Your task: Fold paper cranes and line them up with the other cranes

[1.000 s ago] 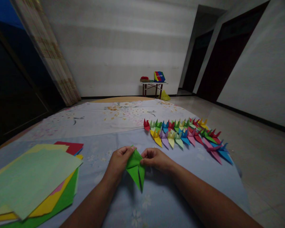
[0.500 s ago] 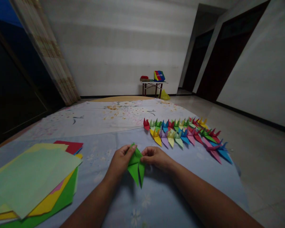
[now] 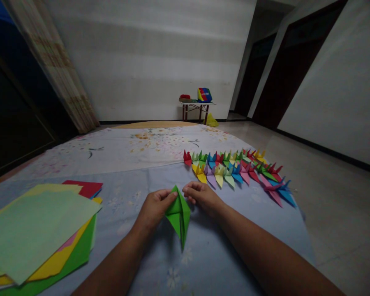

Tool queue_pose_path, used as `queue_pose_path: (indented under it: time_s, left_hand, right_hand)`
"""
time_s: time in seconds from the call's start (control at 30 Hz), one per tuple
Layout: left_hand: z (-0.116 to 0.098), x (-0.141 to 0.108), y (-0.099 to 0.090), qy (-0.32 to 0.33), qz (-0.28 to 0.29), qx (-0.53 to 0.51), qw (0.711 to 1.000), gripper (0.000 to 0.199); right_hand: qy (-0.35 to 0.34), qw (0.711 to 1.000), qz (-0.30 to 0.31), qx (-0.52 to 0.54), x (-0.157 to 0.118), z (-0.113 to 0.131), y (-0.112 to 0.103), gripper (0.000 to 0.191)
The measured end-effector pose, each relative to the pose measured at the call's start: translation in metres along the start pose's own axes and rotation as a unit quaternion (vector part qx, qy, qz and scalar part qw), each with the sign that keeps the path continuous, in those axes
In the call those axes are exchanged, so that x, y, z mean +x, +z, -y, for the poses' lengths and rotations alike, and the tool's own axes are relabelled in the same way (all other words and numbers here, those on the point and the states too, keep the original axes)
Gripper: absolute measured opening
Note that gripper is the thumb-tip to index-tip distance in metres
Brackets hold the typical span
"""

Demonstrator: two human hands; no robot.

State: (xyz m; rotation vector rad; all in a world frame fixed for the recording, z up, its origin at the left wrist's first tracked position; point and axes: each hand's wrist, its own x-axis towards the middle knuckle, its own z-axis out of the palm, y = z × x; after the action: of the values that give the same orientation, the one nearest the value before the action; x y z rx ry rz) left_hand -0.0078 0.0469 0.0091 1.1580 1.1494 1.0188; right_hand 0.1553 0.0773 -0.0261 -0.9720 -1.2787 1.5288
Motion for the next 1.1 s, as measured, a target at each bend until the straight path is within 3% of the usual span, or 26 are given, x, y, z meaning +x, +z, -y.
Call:
queue_pose_path:
  time_s: [0.53,1.1]
  left_hand:
    - [0.0036,-0.0014,0.002,-0.037,0.02,-0.002,0.999,0.036]
    - [-0.0013,-0.0029,0.0036,-0.034,0.015,0.012,0.999,0.036]
  right_hand:
    - [0.045,0.992,0.085,0.086,-0.0041,0.0032,0.0017,0.034]
    - [0.031,0.993,0.069,0.086,-0.0041,0.0038,0.0023,0.027]
